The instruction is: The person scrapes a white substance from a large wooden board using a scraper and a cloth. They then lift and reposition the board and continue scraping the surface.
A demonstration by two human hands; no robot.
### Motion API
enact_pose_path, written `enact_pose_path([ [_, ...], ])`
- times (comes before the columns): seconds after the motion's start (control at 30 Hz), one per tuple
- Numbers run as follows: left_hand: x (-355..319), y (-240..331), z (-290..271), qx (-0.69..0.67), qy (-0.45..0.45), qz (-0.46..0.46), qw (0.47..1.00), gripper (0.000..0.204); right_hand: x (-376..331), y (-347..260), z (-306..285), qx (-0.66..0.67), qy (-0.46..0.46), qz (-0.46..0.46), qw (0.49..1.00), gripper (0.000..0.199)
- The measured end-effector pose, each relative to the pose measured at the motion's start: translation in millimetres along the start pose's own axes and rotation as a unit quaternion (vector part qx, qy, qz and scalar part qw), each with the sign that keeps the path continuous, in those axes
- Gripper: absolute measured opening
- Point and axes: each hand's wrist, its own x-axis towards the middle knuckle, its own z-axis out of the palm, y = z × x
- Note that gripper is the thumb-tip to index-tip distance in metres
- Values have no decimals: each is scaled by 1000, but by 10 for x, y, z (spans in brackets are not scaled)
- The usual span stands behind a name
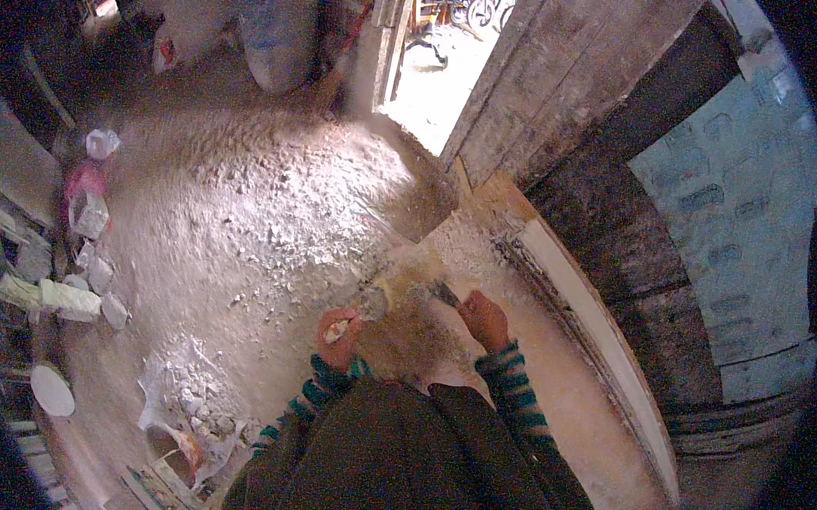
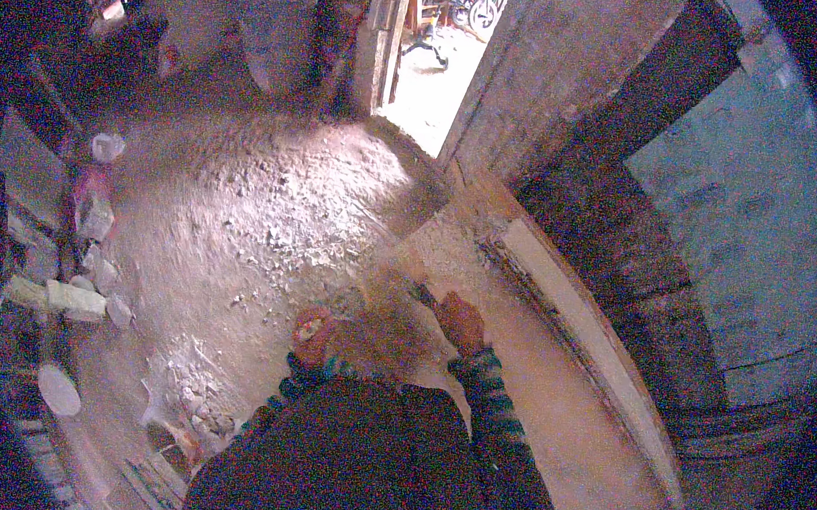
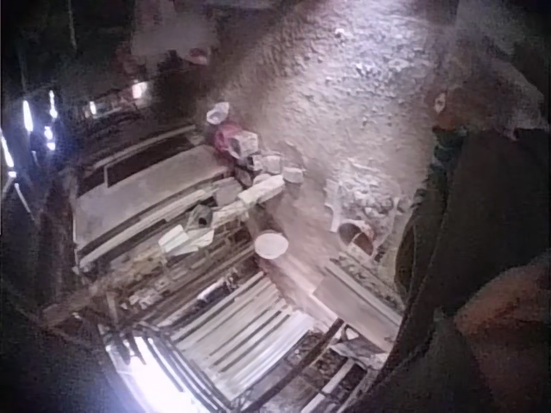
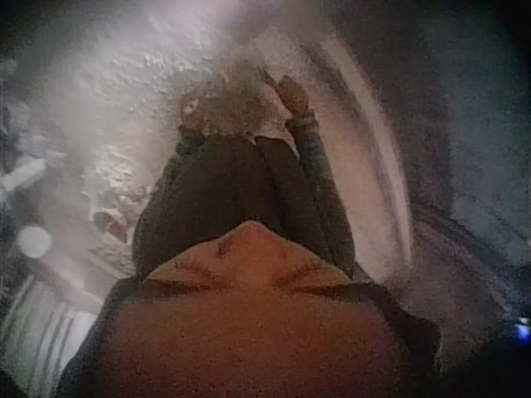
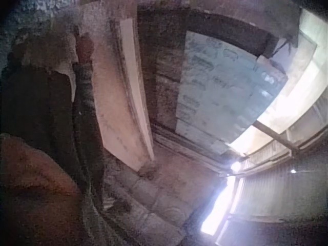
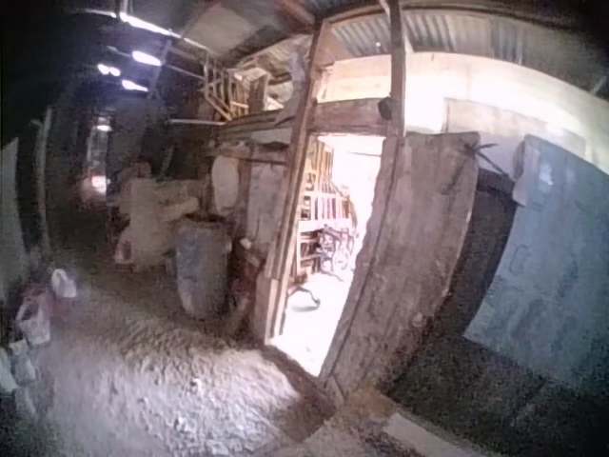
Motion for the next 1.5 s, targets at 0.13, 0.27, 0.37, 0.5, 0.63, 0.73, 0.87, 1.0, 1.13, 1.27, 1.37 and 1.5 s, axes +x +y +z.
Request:
enact_pose_path([
  [0.13,-60,-79,-66,-94,27,-124,988,15,-672,42,-15,14,-55,25,998,26],
  [0.27,-18,86,-63,-53,39,-45,997,14,-727,103,344,51,49,-45,996,25],
  [0.37,-22,-19,-131,-76,32,-64,995,14,-374,-70,534,64,160,-121,977,26],
  [0.5,-25,70,-64,-41,30,2,999,14,317,-604,350,76,129,-67,987,29],
  [0.63,-53,37,-17,-112,-105,-156,976,15,466,-608,163,87,99,-52,990,29],
  [0.73,-261,-708,384,-261,-250,-305,881,19,102,-436,-93,120,50,21,991,31],
  [0.87,-417,-988,1040,-84,-305,-145,938,18,-558,-17,-134,111,77,82,987,32],
  [1.0,101,-892,894,11,-319,-156,935,13,-1288,469,44,104,104,115,982,31],
  [1.13,984,-548,291,6,-221,-169,960,8,-1779,486,111,119,87,227,963,29],
  [1.27,1564,-56,-111,332,-136,217,908,8,-1924,429,173,163,116,225,954,29],
  [1.37,1486,-113,16,65,-205,-38,976,9,-1930,336,182,163,105,213,958,30],
  [1.5,1012,-753,481,25,-269,-17,963,9,-1820,132,130,143,36,205,968,31],
])
